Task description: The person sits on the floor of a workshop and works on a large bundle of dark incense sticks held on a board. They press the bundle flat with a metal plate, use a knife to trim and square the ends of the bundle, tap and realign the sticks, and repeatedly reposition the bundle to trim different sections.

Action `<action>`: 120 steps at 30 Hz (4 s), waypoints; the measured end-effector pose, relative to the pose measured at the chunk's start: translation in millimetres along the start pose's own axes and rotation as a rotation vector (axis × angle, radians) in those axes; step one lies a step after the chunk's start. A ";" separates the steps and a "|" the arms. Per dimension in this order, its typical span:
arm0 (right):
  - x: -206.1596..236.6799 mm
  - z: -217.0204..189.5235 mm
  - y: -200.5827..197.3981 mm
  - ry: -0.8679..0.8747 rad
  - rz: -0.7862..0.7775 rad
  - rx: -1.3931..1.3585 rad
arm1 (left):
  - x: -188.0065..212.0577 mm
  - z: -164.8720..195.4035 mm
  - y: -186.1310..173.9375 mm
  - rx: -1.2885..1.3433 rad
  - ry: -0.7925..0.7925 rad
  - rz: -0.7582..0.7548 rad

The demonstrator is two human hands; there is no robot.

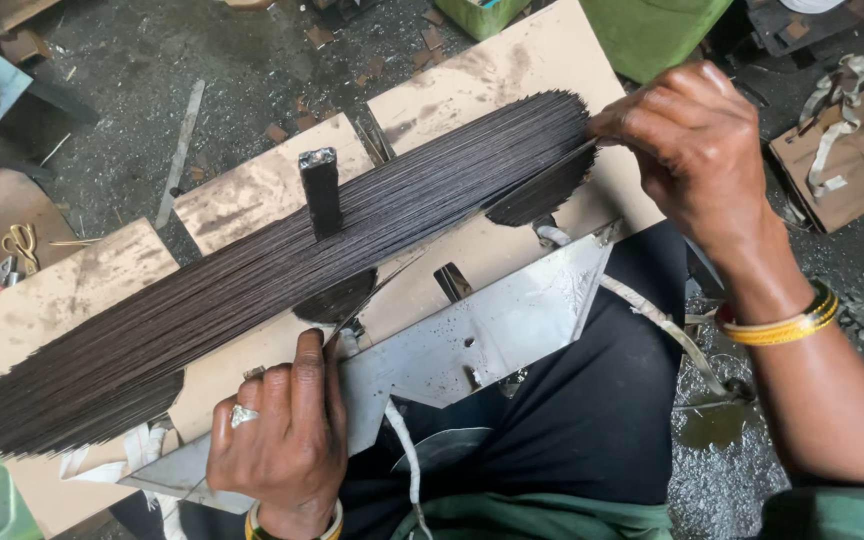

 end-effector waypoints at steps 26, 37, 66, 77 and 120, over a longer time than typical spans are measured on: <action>12.5 17.8 -0.8 -0.079 0.001 0.192 | -26.0 13.2 -2.1 0.048 0.042 0.082; 22.9 15.2 -6.6 0.045 0.081 0.000 | -36.4 -0.4 10.2 0.105 0.108 0.040; 55.4 8.5 91.4 0.445 0.005 -0.805 | -19.0 -78.7 13.2 0.374 0.043 0.011; 46.5 13.2 79.6 0.188 -0.084 -0.277 | -24.5 -62.6 16.2 0.350 0.075 0.023; -62.1 -92.5 109.6 -0.713 -0.681 0.220 | 62.5 -167.4 9.6 0.281 -0.189 0.208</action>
Point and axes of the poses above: each hand's wrist, its own x-axis away from the middle knuckle, its own y-axis out of the palm, z = x × y, the point moved 5 cm from there along -x, towards the middle knuckle, and after that the axes turned 5 degrees about x, right-handed, at the moved point
